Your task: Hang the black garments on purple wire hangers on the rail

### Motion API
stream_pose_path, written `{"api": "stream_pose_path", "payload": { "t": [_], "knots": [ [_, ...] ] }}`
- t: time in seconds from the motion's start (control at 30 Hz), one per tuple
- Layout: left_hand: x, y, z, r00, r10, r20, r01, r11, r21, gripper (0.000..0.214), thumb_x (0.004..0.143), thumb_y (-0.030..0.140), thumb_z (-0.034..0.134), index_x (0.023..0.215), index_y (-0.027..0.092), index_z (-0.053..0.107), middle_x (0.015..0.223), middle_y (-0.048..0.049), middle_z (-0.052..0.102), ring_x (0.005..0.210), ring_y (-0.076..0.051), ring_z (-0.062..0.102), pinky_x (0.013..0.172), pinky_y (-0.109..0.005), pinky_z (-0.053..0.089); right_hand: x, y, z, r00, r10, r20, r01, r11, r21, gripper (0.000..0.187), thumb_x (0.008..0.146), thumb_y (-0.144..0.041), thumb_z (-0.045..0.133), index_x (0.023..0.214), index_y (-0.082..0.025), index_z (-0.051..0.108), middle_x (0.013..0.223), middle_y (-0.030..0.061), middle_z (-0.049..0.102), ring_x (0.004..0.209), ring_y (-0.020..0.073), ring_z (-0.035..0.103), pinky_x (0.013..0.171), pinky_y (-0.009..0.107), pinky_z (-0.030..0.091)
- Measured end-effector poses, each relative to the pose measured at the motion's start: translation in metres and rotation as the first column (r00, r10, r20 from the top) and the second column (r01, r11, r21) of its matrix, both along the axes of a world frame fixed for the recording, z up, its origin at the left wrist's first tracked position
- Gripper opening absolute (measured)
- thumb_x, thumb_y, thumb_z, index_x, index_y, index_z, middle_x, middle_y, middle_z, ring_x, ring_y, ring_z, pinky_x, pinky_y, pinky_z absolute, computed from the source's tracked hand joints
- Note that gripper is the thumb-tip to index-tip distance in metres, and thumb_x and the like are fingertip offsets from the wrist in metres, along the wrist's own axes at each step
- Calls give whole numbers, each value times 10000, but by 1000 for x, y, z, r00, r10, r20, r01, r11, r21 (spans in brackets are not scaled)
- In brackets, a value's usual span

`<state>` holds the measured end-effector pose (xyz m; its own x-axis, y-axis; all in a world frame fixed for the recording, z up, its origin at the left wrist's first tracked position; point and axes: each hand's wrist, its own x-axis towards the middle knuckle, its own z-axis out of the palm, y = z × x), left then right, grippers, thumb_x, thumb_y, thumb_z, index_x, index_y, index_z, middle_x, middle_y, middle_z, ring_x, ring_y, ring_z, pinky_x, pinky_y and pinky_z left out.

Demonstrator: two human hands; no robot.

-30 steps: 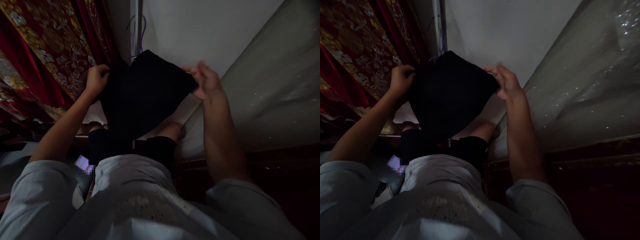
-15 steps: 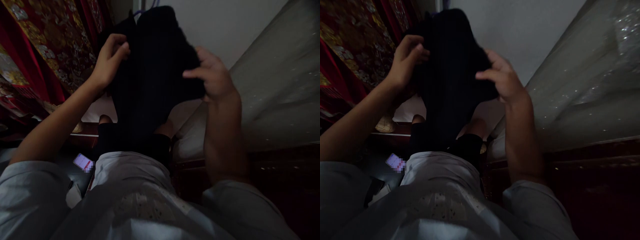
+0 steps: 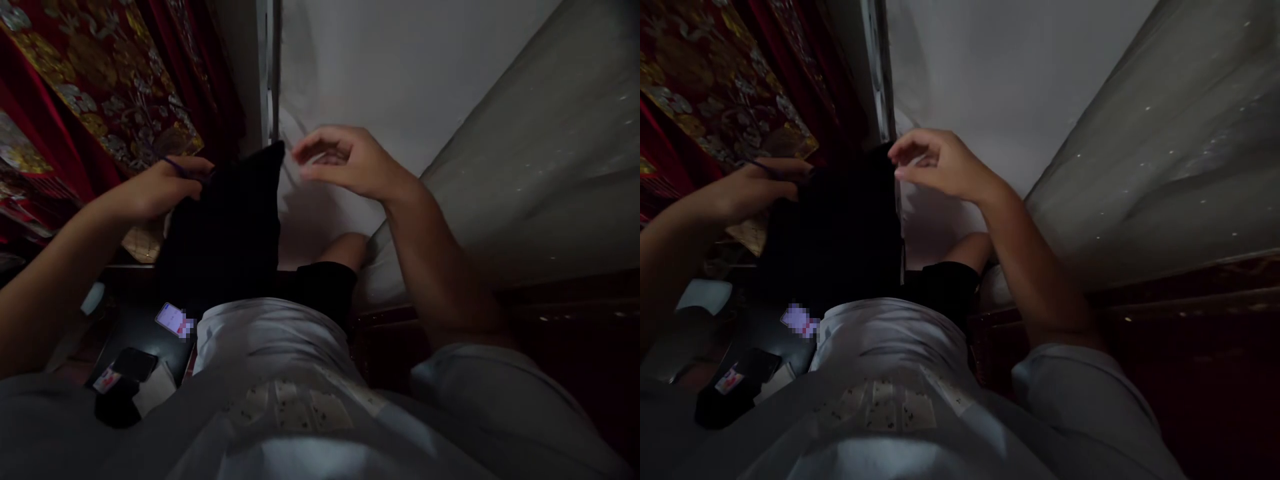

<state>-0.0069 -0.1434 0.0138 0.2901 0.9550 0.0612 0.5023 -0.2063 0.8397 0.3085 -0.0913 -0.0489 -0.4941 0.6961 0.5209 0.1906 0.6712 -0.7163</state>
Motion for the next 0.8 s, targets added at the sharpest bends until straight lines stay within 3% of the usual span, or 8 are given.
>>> {"api": "stream_pose_path", "payload": {
  "t": [0.1,0.23,0.37,0.43,0.53,0.57,0.63,0.8],
  "knots": [
    [-22,2,21,978,34,-207,5,983,183,209,839,118,529,873,161,731,650,23,604,639,-157,640,802,-429,597,0,20,-15,976,-187,-115,180,981,-71,435,782,-356,858,1170,-245,698,1305,47,658,1318,257,584,1152,505,485],
    [-22,21,40,950,155,-272,8,856,516,154,850,348,651,879,220,732,763,2,665,773,-256,697,856,-571,602,-13,33,-40,896,-254,-365,116,926,-360,322,824,-427,830,1009,-215,673,981,8,718,1115,231,688,944,443,621],
    [-14,52,34,958,233,-170,-46,705,707,274,846,478,707,1067,326,650,1070,16,713,1088,-266,680,1025,-508,561,-14,53,-35,766,-289,-574,159,951,-266,401,857,-617,735,978,-245,647,912,-14,718,1097,203,685,996,403,583],
    [-10,62,24,973,218,-71,-78,606,791,319,897,508,651,1163,354,568,1174,21,689,1146,-221,646,1032,-426,561,-11,69,-21,743,-289,-604,170,954,-248,455,883,-694,653,985,-251,631,925,8,723,1122,191,663,1042,377,537],
    [-4,65,3,969,245,-33,-53,339,939,298,980,511,531,1203,312,537,1230,-50,632,1149,-230,586,1033,-420,533,-8,93,0,752,-311,-582,129,934,-332,363,968,-613,571,1005,-253,606,940,17,721,1113,160,632,1051,353,504],
    [-3,64,-6,961,266,-71,-11,295,955,297,1000,500,502,1208,294,543,1207,-72,624,1133,-246,571,1038,-446,513,-7,99,5,746,-319,-585,110,925,-364,309,1007,-548,531,1009,-247,602,954,18,720,1104,147,623,1053,349,497],
    [0,63,-25,931,289,-222,115,346,931,319,1025,484,460,1248,275,549,1142,-91,625,1100,-269,558,1041,-489,474,-3,106,10,714,-343,-610,92,910,-404,260,1054,-445,453,1007,-237,601,985,26,721,1090,135,611,1055,351,489],
    [16,65,-66,844,165,-511,297,650,700,508,1004,358,455,1489,208,444,1183,-112,655,1174,-308,604,1061,-487,442,8,97,9,649,-362,-669,182,928,-325,216,1031,-445,529,1037,-260,641,1164,40,733,1098,161,627,1043,356,513]
  ]
}}
